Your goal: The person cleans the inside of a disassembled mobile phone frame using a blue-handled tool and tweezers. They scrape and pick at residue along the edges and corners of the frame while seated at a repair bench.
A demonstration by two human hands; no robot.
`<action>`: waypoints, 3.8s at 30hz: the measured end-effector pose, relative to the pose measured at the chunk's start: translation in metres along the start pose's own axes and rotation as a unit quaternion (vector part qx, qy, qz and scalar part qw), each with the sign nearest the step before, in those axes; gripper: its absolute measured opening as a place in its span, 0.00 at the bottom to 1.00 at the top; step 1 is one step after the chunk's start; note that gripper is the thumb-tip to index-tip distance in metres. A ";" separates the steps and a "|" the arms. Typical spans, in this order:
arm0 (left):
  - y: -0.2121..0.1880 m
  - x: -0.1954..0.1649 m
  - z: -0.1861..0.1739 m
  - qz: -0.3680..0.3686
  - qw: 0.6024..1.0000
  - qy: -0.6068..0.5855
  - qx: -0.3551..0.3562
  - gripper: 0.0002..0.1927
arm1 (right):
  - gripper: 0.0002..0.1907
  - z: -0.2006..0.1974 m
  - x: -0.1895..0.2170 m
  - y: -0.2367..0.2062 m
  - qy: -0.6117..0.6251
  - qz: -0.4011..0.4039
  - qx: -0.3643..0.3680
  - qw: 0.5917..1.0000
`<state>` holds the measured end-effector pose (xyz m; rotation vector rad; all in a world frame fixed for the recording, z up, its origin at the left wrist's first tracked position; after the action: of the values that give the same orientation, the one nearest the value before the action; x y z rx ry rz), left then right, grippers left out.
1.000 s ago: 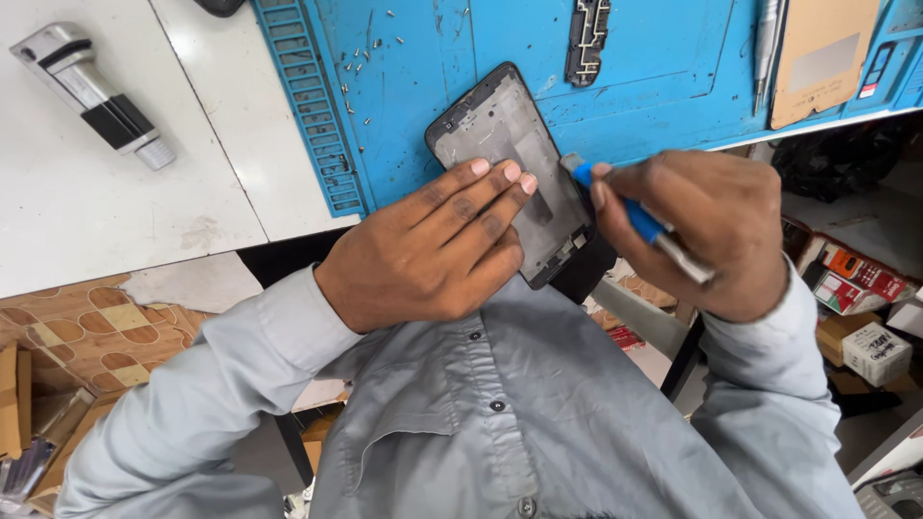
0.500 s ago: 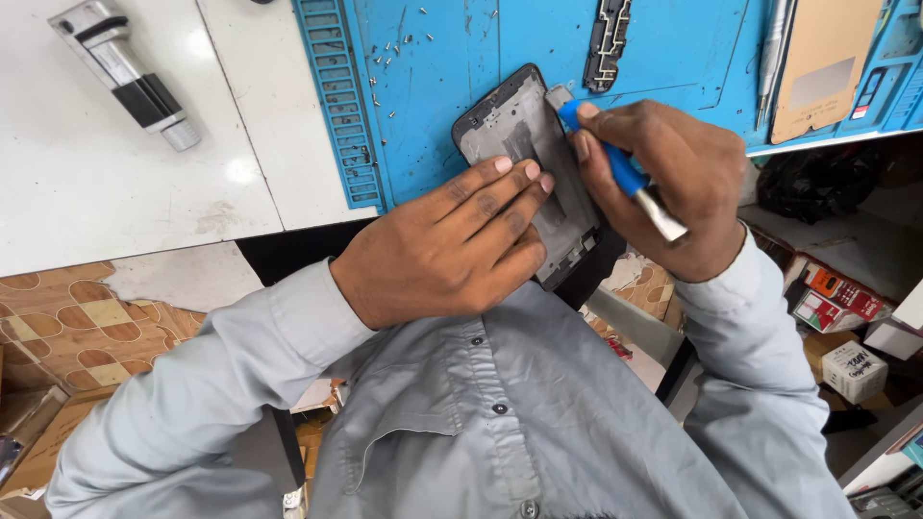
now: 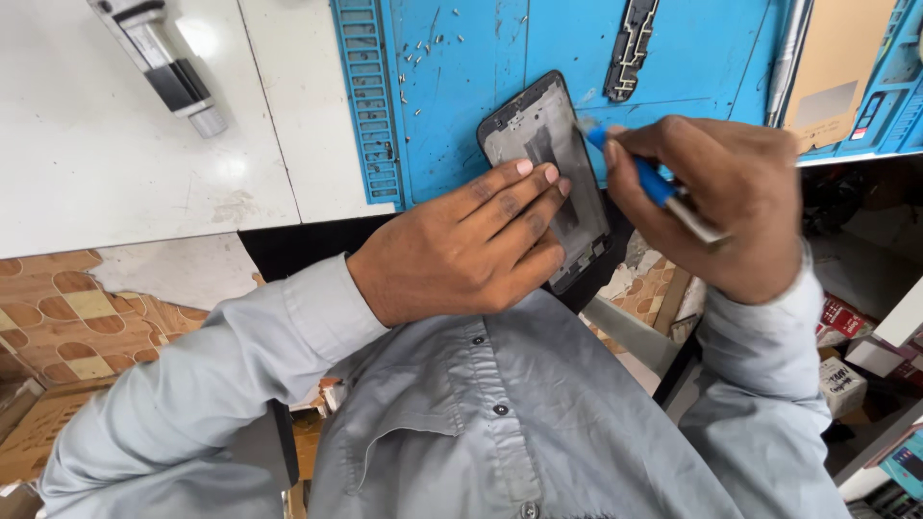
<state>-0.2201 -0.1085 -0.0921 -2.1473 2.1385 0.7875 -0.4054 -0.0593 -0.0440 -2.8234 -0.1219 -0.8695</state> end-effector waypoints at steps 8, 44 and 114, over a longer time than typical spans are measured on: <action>-0.001 0.002 -0.001 -0.005 1.000 -0.003 -0.008 0.07 | 0.03 -0.004 0.018 0.020 -0.039 -0.009 0.007 0.999; 0.000 -0.016 -0.005 -0.006 0.991 0.124 0.055 0.17 | 0.05 0.025 -0.028 -0.106 0.121 0.100 -0.090 0.983; -0.016 -0.011 -0.006 -0.020 0.991 0.132 0.016 0.16 | 0.06 0.006 0.042 -0.011 -0.021 0.070 0.012 0.997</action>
<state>-0.2021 -0.0991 -0.0884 -2.3872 2.1950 0.4862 -0.3685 -0.0467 -0.0234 -2.7894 0.0593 -0.7747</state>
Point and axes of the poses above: each hand's wrist, its own y-axis towards the middle knuckle, its own z-axis out of the palm, x = y × z, the point moved 4 cm from there along y, towards the middle knuckle, and after that the axes turned 10 degrees about x, right-handed, at the moved point
